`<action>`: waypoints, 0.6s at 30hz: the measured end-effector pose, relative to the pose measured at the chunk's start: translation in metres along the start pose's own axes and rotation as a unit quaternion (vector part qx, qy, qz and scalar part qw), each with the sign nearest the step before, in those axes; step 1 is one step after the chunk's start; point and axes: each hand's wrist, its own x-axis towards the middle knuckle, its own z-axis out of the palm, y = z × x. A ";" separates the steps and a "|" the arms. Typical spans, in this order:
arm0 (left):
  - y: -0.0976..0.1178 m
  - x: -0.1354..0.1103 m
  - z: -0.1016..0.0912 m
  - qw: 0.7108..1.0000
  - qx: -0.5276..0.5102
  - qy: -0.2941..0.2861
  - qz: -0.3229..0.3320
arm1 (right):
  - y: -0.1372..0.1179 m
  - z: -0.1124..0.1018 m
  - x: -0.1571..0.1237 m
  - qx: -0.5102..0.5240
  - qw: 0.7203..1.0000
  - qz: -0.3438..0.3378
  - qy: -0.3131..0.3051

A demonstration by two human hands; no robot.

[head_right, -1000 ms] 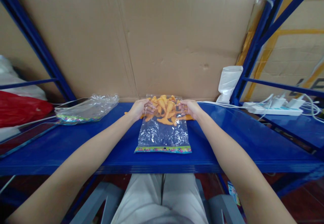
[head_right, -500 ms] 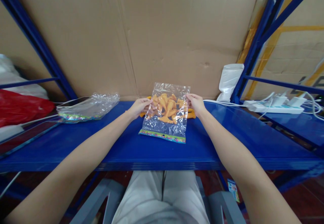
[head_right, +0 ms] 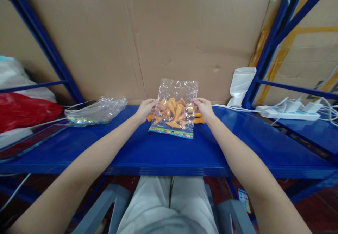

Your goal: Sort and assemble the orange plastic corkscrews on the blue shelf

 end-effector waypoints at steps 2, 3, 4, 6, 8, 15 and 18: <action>0.002 -0.002 -0.001 0.999 0.014 -0.045 -0.017 | -0.001 -0.002 0.001 0.030 0.999 -0.013 0.022; 0.003 -0.004 -0.002 0.997 0.021 -0.066 -0.024 | -0.001 -0.003 0.002 0.039 0.999 -0.018 0.031; 0.003 -0.005 -0.004 0.996 0.029 -0.082 -0.029 | -0.001 -0.003 0.002 0.042 0.998 -0.023 0.036; 0.003 -0.008 -0.012 0.995 0.041 -0.083 -0.030 | -0.001 -0.004 0.002 0.029 0.999 -0.028 0.031; 0.005 -0.011 -0.026 0.997 0.055 -0.050 -0.028 | 0.000 -0.004 0.001 0.000 0.999 -0.036 0.019; 0.036 -0.019 -0.110 0.985 0.104 0.137 0.017 | 0.006 -0.009 0.007 -0.070 0.992 -0.088 0.062; 0.053 -0.018 -0.153 0.968 0.136 0.212 -0.001 | 0.010 -0.014 0.011 -0.087 0.988 -0.098 0.081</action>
